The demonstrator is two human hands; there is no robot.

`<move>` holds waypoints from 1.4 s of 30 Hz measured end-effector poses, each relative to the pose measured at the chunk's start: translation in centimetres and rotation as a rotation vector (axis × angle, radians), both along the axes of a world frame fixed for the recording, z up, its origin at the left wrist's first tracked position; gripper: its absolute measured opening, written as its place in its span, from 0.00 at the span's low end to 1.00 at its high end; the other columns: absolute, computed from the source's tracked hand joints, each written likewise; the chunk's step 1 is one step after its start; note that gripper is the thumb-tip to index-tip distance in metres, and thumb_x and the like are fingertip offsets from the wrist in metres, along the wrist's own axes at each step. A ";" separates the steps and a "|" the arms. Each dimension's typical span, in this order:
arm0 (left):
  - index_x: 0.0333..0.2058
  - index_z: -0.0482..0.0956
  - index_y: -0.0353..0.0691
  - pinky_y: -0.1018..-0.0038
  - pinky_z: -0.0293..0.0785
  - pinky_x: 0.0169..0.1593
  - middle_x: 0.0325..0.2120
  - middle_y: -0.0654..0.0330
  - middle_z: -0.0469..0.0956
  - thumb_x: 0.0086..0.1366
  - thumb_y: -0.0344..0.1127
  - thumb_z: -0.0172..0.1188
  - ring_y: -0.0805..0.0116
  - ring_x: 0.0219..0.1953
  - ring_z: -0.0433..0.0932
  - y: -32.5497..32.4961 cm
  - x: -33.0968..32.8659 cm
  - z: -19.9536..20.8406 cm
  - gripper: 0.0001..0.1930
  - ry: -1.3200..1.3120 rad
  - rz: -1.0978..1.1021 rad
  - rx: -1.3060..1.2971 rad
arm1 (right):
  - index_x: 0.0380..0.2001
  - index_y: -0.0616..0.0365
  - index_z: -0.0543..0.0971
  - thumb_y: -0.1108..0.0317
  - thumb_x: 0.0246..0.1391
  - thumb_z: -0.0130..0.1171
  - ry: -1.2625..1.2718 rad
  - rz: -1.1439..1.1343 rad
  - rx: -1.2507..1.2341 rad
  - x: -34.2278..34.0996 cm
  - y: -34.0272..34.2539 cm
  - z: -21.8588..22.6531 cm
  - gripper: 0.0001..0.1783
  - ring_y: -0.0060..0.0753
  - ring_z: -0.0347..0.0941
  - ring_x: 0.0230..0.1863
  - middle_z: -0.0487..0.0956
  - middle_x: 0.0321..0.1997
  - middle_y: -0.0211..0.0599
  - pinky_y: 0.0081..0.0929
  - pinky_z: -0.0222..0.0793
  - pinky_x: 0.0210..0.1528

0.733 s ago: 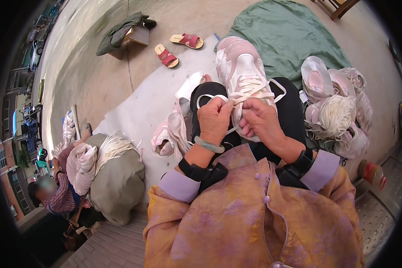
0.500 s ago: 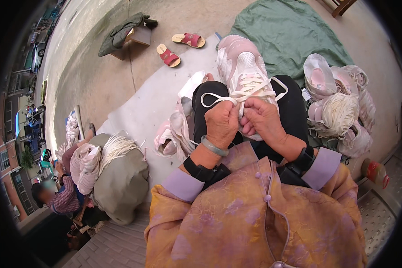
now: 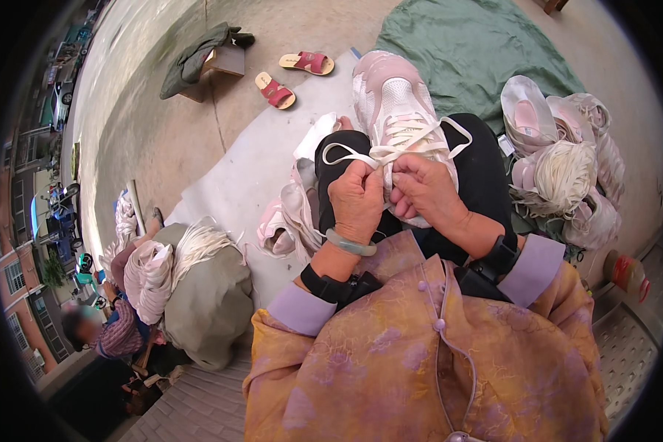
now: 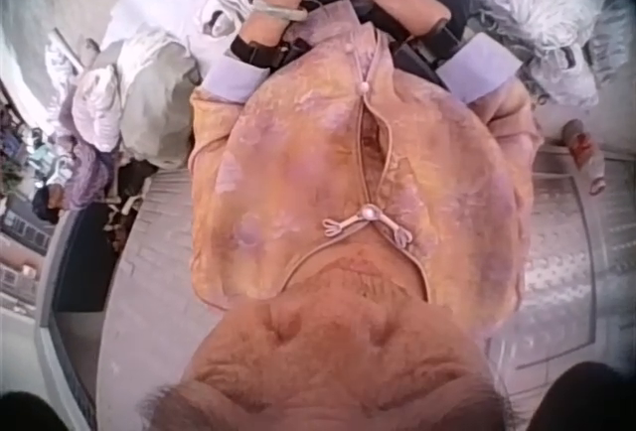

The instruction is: The recorder is lacing up pink sneakers and arranging task materials.

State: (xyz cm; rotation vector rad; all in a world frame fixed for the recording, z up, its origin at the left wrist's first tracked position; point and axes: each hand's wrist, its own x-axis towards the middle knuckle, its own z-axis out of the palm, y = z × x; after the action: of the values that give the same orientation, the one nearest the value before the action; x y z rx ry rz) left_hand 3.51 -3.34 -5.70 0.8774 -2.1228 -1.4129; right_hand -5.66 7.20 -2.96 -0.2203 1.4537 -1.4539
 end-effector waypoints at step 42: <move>0.39 0.74 0.32 0.84 0.64 0.15 0.20 0.61 0.75 0.60 0.25 0.49 0.79 0.12 0.69 5.7 -4.5 2.1 0.09 -0.132 -0.165 0.484 | 0.24 0.59 0.73 0.66 0.54 0.54 -0.101 -0.223 -0.058 -5.3 5.4 -2.0 0.09 0.12 0.61 0.12 0.70 0.16 0.27 0.11 0.53 0.11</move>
State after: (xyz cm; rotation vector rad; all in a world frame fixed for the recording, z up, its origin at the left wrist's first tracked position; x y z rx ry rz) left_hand -1.02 2.34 -3.58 1.0071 -2.0134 -2.0596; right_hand -11.00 12.57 -4.98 -0.0188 1.3888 -1.6639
